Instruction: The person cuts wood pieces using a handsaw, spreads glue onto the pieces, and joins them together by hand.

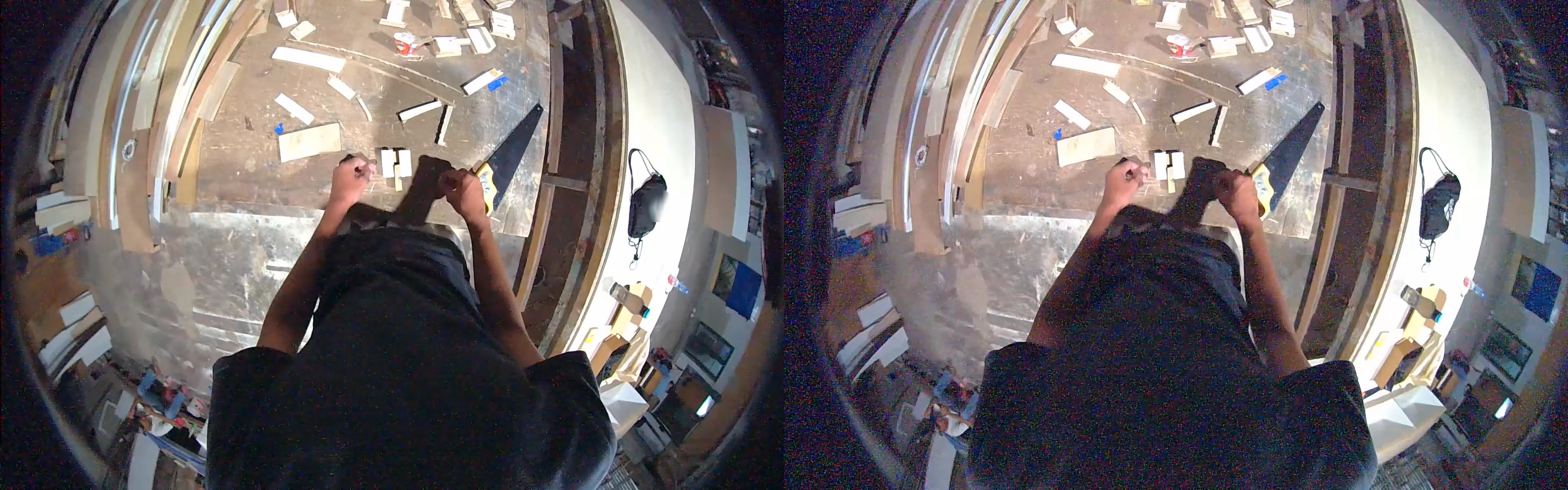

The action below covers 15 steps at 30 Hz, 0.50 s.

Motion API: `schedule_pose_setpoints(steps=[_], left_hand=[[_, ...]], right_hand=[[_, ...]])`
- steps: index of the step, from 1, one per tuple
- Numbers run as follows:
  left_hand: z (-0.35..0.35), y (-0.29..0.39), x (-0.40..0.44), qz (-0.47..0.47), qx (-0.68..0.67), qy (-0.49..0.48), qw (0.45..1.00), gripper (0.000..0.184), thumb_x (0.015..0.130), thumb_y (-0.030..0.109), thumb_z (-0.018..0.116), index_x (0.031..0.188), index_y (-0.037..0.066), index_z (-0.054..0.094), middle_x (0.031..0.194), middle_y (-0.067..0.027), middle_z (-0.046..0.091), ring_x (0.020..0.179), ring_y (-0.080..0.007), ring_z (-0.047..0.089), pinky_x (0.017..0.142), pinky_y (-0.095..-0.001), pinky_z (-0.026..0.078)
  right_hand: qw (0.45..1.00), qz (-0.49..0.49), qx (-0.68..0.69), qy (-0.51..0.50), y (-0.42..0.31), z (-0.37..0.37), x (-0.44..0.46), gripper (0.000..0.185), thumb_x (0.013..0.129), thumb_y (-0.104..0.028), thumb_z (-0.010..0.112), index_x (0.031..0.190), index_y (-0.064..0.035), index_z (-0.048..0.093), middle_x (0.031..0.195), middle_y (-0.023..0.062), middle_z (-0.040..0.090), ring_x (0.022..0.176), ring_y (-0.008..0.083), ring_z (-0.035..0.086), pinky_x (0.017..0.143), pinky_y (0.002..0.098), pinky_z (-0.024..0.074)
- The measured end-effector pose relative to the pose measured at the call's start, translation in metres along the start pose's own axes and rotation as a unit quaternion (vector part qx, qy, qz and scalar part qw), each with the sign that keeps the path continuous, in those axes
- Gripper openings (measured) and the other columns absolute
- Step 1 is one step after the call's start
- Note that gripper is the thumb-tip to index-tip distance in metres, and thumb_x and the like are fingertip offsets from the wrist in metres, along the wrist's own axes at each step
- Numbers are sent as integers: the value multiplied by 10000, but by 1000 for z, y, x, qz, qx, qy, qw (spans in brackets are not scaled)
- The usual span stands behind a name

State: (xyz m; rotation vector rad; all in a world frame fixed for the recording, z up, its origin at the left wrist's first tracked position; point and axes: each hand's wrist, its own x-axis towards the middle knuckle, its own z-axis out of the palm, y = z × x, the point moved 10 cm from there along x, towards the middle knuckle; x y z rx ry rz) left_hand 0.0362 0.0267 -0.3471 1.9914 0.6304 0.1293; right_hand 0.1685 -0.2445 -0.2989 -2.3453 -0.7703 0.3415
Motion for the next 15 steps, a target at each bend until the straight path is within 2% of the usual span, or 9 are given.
schedule_pose_setpoints(steps=[4,6,7,9,10,11,13,15], left_hand=[[6,7,-9,30,-41,16,999,154,895,142,783,918,18,696,834,-120,722,731,-181,682,701,-318,555],[10,1,-17,23,-62,6,998,145,899,134,777,940,20,698,863,-118,728,758,-179,692,717,-317,561],[11,1,-18,15,-64,0,998,140,900,128,774,959,24,701,872,-112,732,771,-180,702,721,-315,567],[13,6,-16,10,-67,-5,998,138,900,121,772,979,29,704,881,-106,736,785,-182,712,725,-314,573],[12,9,-15,19,-78,1,997,146,900,112,770,996,27,701,888,-104,739,798,-179,718,723,-310,575],[10,12,-14,26,-89,8,996,157,899,104,769,1013,25,697,895,-102,741,810,-176,723,721,-305,577],[6,18,-9,15,-68,3,998,165,898,103,770,1020,21,693,902,-101,742,811,-172,723,716,-303,577],[5,25,3,5,-51,-4,999,174,897,101,771,1027,18,690,909,-99,742,812,-168,722,711,-301,577]], right_hand=[[996,61,49,-39,13,9,6,219,857,-142,739,1051,-41,761,849,167,747,735,245,739,672,350,571],[992,12,123,34,3,-4,9,281,889,-184,748,1139,-57,763,866,140,762,681,189,706,640,343,569],[992,16,125,31,1,-3,6,281,889,-184,748,1139,-57,763,866,140,762,681,189,706,640,343,569],[973,122,193,-37,13,11,8,304,912,-205,750,1180,-63,759,907,119,778,711,176,715,665,338,579],[967,110,226,-38,6,10,9,309,886,-165,772,1179,-65,760,946,123,788,792,181,742,723,335,589],[967,112,226,-37,1,11,12,309,886,-165,772,1179,-65,760,946,123,788,792,181,742,723,335,589],[967,36,248,-43,-21,16,22,328,863,-128,787,1182,-56,758,1000,137,787,834,185,752,759,331,591],[968,54,240,-45,-25,26,32,312,841,-106,803,1144,-42,769,1005,144,784,831,193,752,752,334,591]])
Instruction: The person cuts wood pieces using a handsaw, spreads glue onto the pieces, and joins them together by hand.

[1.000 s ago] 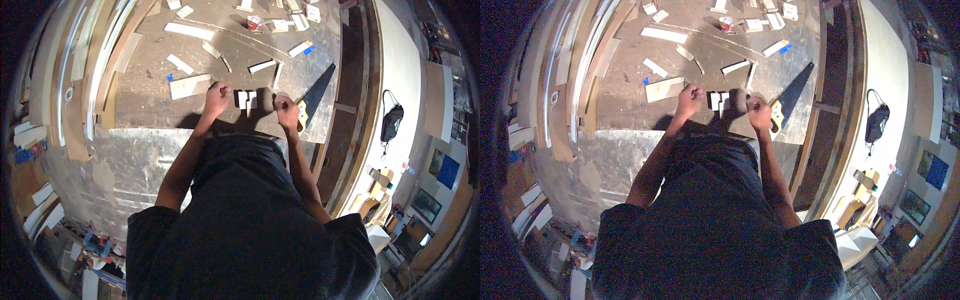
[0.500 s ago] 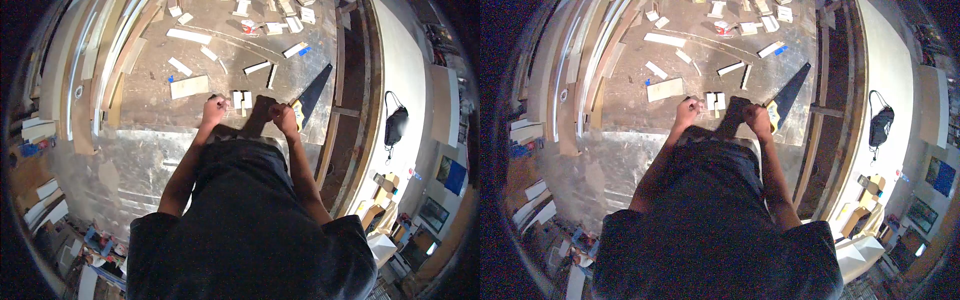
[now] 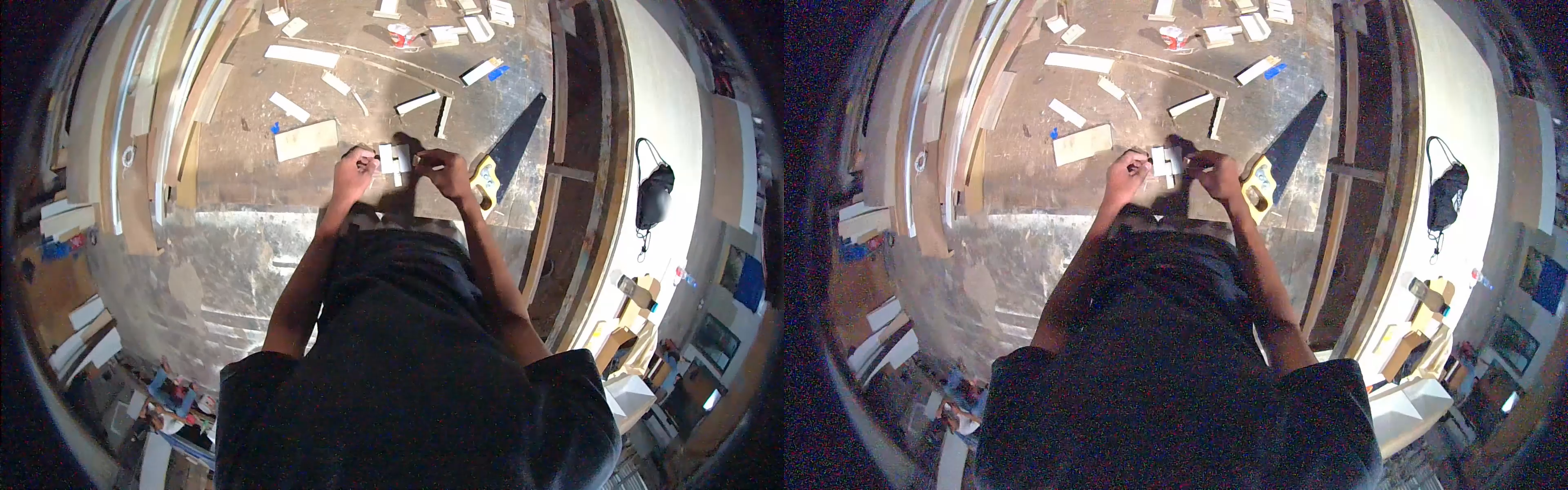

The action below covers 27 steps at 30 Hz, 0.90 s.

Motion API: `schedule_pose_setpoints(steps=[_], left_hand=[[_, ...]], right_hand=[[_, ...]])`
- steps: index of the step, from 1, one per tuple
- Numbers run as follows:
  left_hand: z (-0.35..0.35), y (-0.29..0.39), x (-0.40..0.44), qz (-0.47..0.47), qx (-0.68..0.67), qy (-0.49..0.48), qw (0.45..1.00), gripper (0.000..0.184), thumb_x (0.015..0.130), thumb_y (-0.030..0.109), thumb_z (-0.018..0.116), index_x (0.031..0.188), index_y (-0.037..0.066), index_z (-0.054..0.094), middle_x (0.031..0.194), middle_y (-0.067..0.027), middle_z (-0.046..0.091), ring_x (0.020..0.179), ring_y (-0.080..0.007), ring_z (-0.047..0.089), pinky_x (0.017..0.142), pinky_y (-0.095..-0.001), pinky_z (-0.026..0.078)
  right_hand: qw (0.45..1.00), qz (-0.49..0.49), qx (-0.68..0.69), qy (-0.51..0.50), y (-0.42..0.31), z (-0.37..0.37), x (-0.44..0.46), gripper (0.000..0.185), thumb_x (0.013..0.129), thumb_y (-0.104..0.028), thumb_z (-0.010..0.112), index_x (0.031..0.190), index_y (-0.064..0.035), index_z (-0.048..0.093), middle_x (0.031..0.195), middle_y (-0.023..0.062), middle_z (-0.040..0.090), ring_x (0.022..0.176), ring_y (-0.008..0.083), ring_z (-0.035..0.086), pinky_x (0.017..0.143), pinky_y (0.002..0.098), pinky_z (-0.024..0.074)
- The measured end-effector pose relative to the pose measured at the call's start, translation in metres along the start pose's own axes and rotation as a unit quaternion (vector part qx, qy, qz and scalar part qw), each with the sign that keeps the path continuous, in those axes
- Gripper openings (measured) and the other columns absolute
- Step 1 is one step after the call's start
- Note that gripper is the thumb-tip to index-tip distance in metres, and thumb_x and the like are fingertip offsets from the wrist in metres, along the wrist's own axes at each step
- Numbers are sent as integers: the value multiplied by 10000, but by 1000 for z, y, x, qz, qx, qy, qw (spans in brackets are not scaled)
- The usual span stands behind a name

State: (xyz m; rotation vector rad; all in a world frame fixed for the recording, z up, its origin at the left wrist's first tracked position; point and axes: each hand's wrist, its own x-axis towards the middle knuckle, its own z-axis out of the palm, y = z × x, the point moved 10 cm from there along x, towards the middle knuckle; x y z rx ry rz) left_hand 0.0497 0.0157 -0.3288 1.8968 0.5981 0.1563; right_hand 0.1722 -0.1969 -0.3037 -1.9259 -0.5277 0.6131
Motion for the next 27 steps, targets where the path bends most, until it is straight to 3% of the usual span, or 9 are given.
schedule_pose_setpoints(steps=[2,7,9,10,12,15,22,23,27], left_hand=[[0,6,10,-2,8,-4,1000,182,918,121,758,1070,37,704,927,-71,738,840,-128,688,751,-292,555],[-1,9,29,16,-19,-11,1000,188,888,77,787,1055,23,717,921,-95,742,819,-150,705,715,-289,564],[-2,13,31,-6,-110,-25,994,195,896,73,785,1074,24,721,925,-78,740,829,-136,698,726,-283,560],[-3,22,30,-23,-194,-49,979,203,904,68,783,1094,26,724,929,-61,739,840,-121,690,736,-277,557],[-15,45,24,-4,-200,-71,977,238,912,74,786,1135,19,721,942,-37,739,862,-98,682,747,-270,552],[-10,84,8,-2,-270,-167,948,283,908,67,795,1161,-16,701,1028,-44,737,888,-77,666,733,-243,533],[-25,130,2,-1,-262,-161,952,311,906,53,794,1194,-16,699,1092,-56,720,911,-75,669,669,-219,504],[-22,129,1,-20,-254,-176,951,333,909,20,771,1221,-36,670,1098,-92,740,982,-122,698,764,-244,530],[-12,117,-3,1,-242,-179,954,307,926,24,753,1219,-31,677,1100,-83,741,966,-118,700,728,-255,528]], right_hand=[[991,-89,-98,-6,-19,11,14,271,839,-107,805,1091,-11,776,1000,150,780,855,210,757,756,334,592],[993,-39,-93,-62,-28,28,35,267,868,-100,789,1111,6,767,1005,135,774,838,208,746,744,322,588],[989,15,109,-95,-14,37,38,275,920,-99,760,1160,33,739,990,105,768,838,179,727,738,311,584],[977,93,154,-111,-19,39,31,274,976,-119,717,1190,53,714,966,80,753,843,150,701,745,304,577],[955,116,242,-122,-49,34,26,263,1018,-197,677,1111,38,752,933,77,749,831,141,688,743,321,574],[939,78,282,-180,-93,28,18,273,1039,-197,642,1135,45,725,941,75,743,820,148,683,789,309,563],[933,68,281,-213,-112,23,12,320,1066,-260,596,1025,30,726,861,59,712,790,134,658,780,312,537],[935,71,276,-211,-107,23,11,338,1071,-279,589,1020,22,734,857,56,712,783,127,653,767,306,532],[930,103,279,-215,-94,28,5,342,1075,-285,584,1011,14,737,858,46,710,780,122,646,753,295,529]])
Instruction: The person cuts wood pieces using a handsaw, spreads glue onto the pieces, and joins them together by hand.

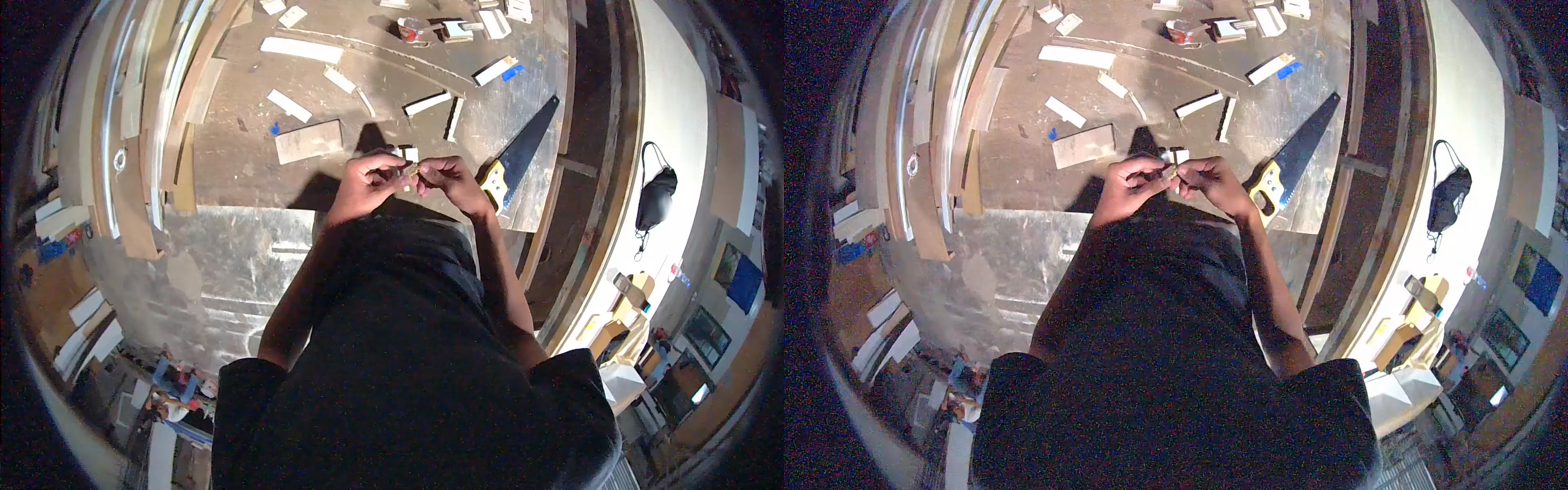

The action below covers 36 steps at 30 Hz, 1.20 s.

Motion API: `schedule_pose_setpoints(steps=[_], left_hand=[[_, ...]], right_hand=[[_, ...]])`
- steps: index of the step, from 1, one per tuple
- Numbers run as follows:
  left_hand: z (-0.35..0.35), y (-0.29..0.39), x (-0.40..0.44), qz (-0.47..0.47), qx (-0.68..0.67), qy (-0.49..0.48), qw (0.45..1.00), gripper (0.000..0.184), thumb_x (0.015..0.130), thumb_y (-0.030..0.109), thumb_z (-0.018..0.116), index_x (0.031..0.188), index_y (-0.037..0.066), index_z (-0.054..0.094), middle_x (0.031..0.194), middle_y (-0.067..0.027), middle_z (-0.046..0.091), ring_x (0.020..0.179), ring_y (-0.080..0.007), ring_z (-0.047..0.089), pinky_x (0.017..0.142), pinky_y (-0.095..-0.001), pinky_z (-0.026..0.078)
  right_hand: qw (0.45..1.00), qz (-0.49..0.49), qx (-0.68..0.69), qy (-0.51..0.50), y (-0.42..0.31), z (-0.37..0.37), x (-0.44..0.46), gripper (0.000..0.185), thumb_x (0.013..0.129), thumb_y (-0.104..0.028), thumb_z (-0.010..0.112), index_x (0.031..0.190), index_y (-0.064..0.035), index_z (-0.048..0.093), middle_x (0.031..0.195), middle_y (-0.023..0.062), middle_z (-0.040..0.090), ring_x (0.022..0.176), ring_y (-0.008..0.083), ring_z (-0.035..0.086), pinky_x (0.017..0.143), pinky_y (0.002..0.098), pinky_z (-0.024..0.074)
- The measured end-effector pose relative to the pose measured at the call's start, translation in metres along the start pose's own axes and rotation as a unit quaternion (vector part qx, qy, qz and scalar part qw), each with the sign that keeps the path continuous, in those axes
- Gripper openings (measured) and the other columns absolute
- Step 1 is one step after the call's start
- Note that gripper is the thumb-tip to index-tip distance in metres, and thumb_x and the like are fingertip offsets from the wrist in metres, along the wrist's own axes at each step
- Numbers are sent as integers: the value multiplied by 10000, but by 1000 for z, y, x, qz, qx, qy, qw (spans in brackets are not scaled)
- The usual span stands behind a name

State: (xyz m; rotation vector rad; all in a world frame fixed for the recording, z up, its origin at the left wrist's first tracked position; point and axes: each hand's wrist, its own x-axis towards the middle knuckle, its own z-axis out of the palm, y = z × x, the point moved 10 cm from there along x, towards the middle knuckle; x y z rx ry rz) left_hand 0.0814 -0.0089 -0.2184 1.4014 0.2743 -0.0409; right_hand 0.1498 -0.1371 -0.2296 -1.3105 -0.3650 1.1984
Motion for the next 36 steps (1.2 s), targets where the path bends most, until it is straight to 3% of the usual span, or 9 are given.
schedule_pose_setpoints(steps=[3,6,8,12,16,21,28,31,36], left_hand=[[2,-16,-4,-23,-21,6,1000,283,929,13,746,1202,-33,686,1074,-74,742,899,-110,691,691,-252,522],[-4,-37,-5,-28,-31,39,998,230,945,84,751,1145,-25,723,981,-51,739,781,-80,651,627,-221,505],[-1,-72,-11,-172,-113,28,978,223,978,154,717,1135,-3,734,960,-31,742,763,-73,641,615,-219,506],[1,-85,-11,-186,-134,24,973,275,998,258,694,1129,21,742,949,-14,743,755,-64,627,612,-213,500],[3,-94,-12,-210,-108,9,972,288,992,275,698,1118,20,741,952,-13,743,754,-65,624,610,-215,498],[6,-87,-21,-252,-39,19,967,280,968,256,726,1097,8,744,941,-32,747,746,-67,616,627,-233,494],[-18,-89,-12,-116,82,79,987,277,937,200,766,1072,-40,735,895,-88,763,798,-96,675,708,-260,529],[-42,-111,-5,-118,40,148,981,272,923,186,778,1067,-41,735,913,-113,770,841,-118,706,760,-269,549],[-58,-116,18,-45,115,184,975,288,880,189,812,1086,2,737,969,-130,771,851,-161,737,762,-304,570]], right_hand=[[998,11,-49,38,7,-3,-2,321,1066,-277,605,1032,18,728,871,45,715,785,116,647,732,284,530],[997,-7,-9,78,16,-15,-3,292,1025,-220,675,1182,24,709,943,59,721,803,119,655,733,287,541],[995,-15,17,93,17,-19,-3,337,975,-135,733,1273,18,691,1012,71,723,832,127,664,753,295,553],[993,-25,-106,50,-1,-12,-1,309,934,-69,762,1232,2,718,1063,66,740,907,126,678,789,289,562],[991,-63,-99,57,3,-16,7,275,889,-71,807,1150,-4,754,1016,76,762,881,121,686,784,300,559],[977,9,-204,70,25,-22,7,284,841,-100,846,1093,0,762,973,96,774,794,157,725,733,318,585],[932,-76,-345,86,29,-40,39,232,815,-105,819,1043,-73,790,972,146,770,804,265,741,729,366,588],[903,-95,-414,67,43,-49,66,234,803,-39,807,1035,-22,782,977,128,773,878,224,750,758,344,594],[907,-67,-417,18,48,-48,86,187,845,-99,773,1028,-66,795,994,130,775,884,246,751,787,359,583]])
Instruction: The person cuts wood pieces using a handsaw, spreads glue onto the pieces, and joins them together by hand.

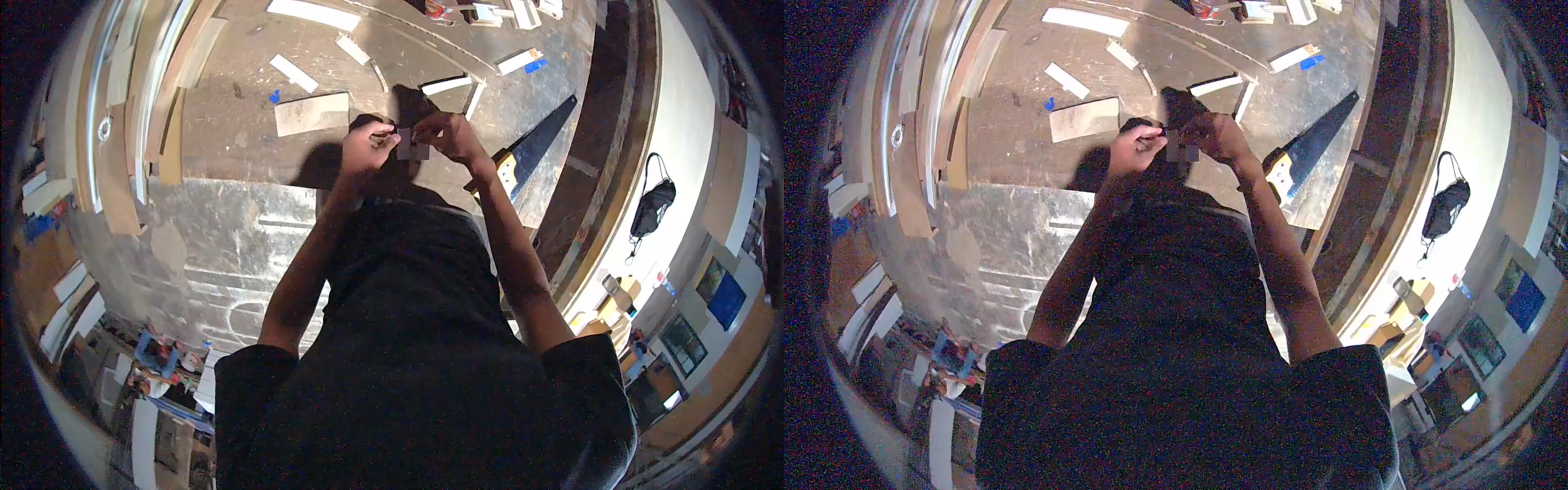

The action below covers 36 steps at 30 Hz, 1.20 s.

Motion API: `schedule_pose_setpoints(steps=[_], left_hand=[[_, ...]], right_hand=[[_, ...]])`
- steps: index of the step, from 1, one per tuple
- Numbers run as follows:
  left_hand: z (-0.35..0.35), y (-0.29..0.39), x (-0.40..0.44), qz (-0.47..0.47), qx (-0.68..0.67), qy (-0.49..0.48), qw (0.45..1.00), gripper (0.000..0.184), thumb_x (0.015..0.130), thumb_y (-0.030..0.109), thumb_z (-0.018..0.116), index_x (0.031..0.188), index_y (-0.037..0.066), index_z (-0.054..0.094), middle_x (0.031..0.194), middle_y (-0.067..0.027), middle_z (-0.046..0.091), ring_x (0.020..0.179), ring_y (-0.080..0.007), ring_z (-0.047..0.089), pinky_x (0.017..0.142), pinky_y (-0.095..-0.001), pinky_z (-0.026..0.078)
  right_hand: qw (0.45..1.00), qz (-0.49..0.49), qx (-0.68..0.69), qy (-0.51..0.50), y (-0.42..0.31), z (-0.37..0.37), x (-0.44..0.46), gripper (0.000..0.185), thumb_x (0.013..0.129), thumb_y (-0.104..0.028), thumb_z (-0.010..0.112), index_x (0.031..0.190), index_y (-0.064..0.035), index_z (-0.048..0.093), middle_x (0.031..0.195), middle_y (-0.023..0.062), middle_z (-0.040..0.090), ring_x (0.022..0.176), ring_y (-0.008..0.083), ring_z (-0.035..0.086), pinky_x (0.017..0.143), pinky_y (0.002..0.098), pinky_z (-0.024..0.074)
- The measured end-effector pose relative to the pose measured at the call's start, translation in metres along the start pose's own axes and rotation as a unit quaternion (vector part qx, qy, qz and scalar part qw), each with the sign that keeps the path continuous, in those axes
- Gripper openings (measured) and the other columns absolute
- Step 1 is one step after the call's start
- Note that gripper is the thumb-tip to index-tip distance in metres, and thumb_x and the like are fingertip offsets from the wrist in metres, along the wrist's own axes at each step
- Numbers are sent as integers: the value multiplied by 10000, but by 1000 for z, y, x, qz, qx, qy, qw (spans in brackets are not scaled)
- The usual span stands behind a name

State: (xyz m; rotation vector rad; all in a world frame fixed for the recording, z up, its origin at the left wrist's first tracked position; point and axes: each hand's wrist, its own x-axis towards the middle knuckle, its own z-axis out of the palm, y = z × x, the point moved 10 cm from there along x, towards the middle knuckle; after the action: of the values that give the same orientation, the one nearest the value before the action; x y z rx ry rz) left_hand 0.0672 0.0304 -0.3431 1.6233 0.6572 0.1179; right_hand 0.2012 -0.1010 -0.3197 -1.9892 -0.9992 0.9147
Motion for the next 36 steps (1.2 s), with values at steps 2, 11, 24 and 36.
schedule_pose_setpoints(steps=[2,11,24,36], left_hand=[[4,-6,6,21,-8,2,1000,312,862,200,825,1091,8,735,967,-138,768,840,-182,744,758,-319,574],[13,4,11,107,145,18,983,308,769,101,800,1055,35,706,989,-172,738,933,-344,730,816,-422,572],[14,3,10,82,113,13,990,308,785,98,809,1058,16,693,979,-164,740,904,-313,740,770,-396,595],[14,8,11,63,158,5,985,280,792,165,804,1017,36,698,944,-149,731,896,-333,721,767,-413,570]], right_hand=[[999,-34,-36,-6,-5,2,4,174,863,-131,763,1023,-75,800,988,142,771,889,271,748,787,369,580],[1000,17,-18,-9,8,8,7,196,852,-127,766,1038,-75,796,988,167,762,910,287,739,783,385,575],[995,-20,-89,38,-18,1,-14,329,782,-237,835,1078,-106,777,1044,131,730,917,304,731,779,394,579],[943,39,-330,-10,-9,27,0,275,789,-329,795,986,-136,786,1024,132,742,838,337,730,717,446,594]])
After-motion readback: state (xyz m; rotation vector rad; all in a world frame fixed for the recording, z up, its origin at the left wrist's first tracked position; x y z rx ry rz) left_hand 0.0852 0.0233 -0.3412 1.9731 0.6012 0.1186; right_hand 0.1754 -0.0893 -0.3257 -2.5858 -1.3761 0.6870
